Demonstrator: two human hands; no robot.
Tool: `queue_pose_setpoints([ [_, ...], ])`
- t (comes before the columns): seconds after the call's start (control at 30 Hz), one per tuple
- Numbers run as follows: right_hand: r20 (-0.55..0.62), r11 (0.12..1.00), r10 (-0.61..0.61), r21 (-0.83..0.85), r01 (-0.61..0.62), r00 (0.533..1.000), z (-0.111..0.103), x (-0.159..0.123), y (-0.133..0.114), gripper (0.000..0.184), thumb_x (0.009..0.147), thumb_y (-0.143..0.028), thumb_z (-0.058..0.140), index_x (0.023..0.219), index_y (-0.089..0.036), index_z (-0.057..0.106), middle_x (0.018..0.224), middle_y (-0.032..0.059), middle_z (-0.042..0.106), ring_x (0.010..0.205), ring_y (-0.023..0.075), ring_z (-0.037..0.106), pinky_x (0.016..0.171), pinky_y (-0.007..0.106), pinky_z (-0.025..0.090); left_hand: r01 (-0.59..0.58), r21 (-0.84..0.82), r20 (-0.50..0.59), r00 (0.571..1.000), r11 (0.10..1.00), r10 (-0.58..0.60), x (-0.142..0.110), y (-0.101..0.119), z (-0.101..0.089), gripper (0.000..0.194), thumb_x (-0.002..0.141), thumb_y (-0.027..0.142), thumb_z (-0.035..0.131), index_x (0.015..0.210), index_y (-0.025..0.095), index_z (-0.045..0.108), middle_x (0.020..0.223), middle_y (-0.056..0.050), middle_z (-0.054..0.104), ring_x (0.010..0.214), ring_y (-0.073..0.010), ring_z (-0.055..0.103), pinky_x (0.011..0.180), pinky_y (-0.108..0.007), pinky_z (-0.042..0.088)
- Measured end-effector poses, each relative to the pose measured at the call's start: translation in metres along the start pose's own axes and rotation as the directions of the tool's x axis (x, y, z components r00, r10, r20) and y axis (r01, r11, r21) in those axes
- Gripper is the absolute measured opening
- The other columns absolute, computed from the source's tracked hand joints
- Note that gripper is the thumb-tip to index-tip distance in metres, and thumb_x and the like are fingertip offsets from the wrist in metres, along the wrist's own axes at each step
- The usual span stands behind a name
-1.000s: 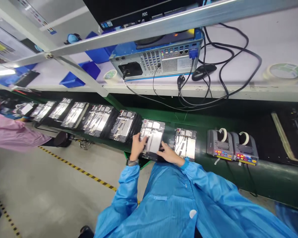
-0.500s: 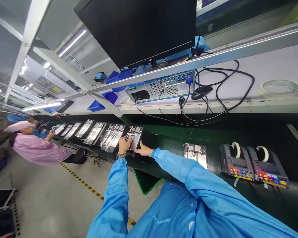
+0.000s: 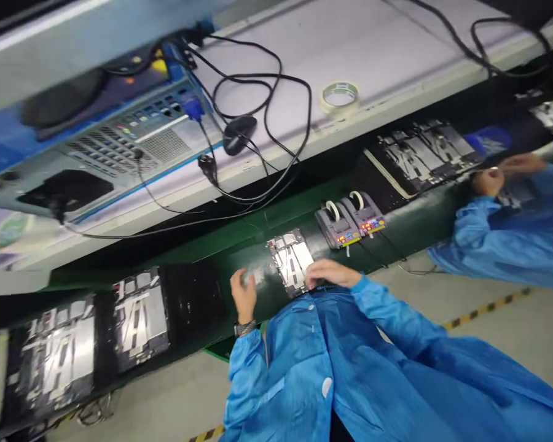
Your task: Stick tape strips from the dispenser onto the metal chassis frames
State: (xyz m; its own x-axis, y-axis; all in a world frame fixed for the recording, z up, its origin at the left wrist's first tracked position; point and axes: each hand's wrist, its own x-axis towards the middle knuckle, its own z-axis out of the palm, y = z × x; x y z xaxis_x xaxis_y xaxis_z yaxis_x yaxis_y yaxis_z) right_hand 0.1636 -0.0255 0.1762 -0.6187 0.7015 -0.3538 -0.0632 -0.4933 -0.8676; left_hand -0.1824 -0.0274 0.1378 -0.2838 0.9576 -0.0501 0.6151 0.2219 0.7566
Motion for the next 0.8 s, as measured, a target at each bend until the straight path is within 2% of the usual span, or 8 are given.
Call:
queue_pose_setpoints([
  [0.03,-0.253,1.000,0.002,-0.016,-0.007,0.967,-0.030,-0.025,0.014,0.039,0.087,-0.053,0.067,0.081,-0.015,0.075,0.080,0.0069,0.073,0.077,0.0189,0.067,0.081,0.033,0.054,0.107,-0.079,0.103,0.990,0.991,-0.099,-0.006,0.001,0.028,0.050,0.095,0.057,0.058,0.130,0.022,0.059,0.138,-0.017,0.060,0.129,-0.0295,0.061,0.105,-0.045,0.052],
  [0.07,-0.503,0.999,0.020,-0.032,-0.041,0.864,-0.057,-0.044,0.028,0.039,0.085,-0.053,0.067,0.075,-0.016,0.072,0.076,0.0064,0.071,0.074,0.0191,0.065,0.079,0.034,0.053,0.204,-0.128,0.179,0.967,0.971,-0.180,-0.010,0.002,0.053,0.052,0.096,0.060,0.055,0.132,0.022,0.057,0.141,-0.017,0.060,0.129,-0.0282,0.061,0.106,-0.043,0.052],
  [0.1,-0.722,0.994,0.034,-0.047,-0.097,0.691,-0.078,-0.057,0.042,0.036,0.081,-0.053,0.069,0.073,-0.017,0.069,0.072,0.0061,0.069,0.072,0.0199,0.063,0.079,0.036,0.053,0.268,-0.158,0.228,0.946,0.950,-0.229,-0.013,0.004,0.074,0.055,0.098,0.062,0.050,0.134,0.022,0.056,0.144,-0.017,0.059,0.131,-0.0271,0.060,0.108,-0.042,0.051],
  [0.13,-0.856,0.988,0.014,-0.066,-0.137,0.517,-0.094,-0.064,0.055,0.033,0.077,-0.050,0.071,0.075,-0.018,0.069,0.076,0.0070,0.071,0.076,0.0214,0.064,0.082,0.039,0.053,0.316,-0.181,0.267,0.927,0.931,-0.263,-0.013,0.007,0.091,0.057,0.099,0.065,0.046,0.136,0.022,0.055,0.147,-0.016,0.059,0.134,-0.0260,0.059,0.110,-0.041,0.049],
  [0.2,-0.946,0.983,-0.035,-0.090,-0.159,0.323,-0.113,-0.062,0.076,0.032,0.070,-0.047,0.076,0.081,-0.018,0.069,0.087,0.0099,0.074,0.087,0.0240,0.066,0.090,0.042,0.052,0.347,-0.217,0.316,0.909,0.912,-0.271,-0.011,0.013,0.113,0.063,0.101,0.069,0.038,0.140,0.023,0.055,0.150,-0.014,0.058,0.141,-0.0246,0.054,0.115,-0.041,0.045],
  [0.23,-0.954,0.986,-0.047,-0.092,-0.138,0.297,-0.116,-0.056,0.083,0.035,0.068,-0.047,0.078,0.084,-0.017,0.069,0.092,0.0109,0.075,0.092,0.0244,0.066,0.094,0.042,0.051,0.347,-0.241,0.342,0.904,0.906,-0.256,-0.008,0.016,0.119,0.066,0.101,0.071,0.035,0.141,0.023,0.055,0.149,-0.013,0.060,0.143,-0.0243,0.052,0.117,-0.041,0.044],
  [0.47,-0.930,0.997,0.056,0.070,0.025,0.363,-0.110,-0.030,0.100,0.052,0.061,-0.064,0.081,0.078,-0.018,0.066,0.067,0.0022,0.066,0.073,0.0189,0.061,0.077,0.034,0.049,0.422,-0.337,0.446,0.859,0.841,-0.252,0.004,0.004,0.116,0.083,0.095,0.083,0.018,0.133,0.025,0.064,0.145,-0.012,0.064,0.135,-0.0258,0.062,0.102,-0.042,0.057],
  [0.8,-0.923,0.974,0.184,0.218,0.064,0.339,-0.099,-0.051,0.088,0.045,0.060,-0.058,0.082,0.074,-0.017,0.068,0.065,0.0021,0.066,0.061,0.0143,0.060,0.060,0.026,0.046,0.570,-0.309,0.436,0.796,0.762,-0.419,-0.019,-0.037,0.123,0.069,0.088,0.083,0.035,0.110,0.027,0.069,0.124,-0.010,0.073,0.118,-0.0272,0.071,0.092,-0.044,0.061],
])
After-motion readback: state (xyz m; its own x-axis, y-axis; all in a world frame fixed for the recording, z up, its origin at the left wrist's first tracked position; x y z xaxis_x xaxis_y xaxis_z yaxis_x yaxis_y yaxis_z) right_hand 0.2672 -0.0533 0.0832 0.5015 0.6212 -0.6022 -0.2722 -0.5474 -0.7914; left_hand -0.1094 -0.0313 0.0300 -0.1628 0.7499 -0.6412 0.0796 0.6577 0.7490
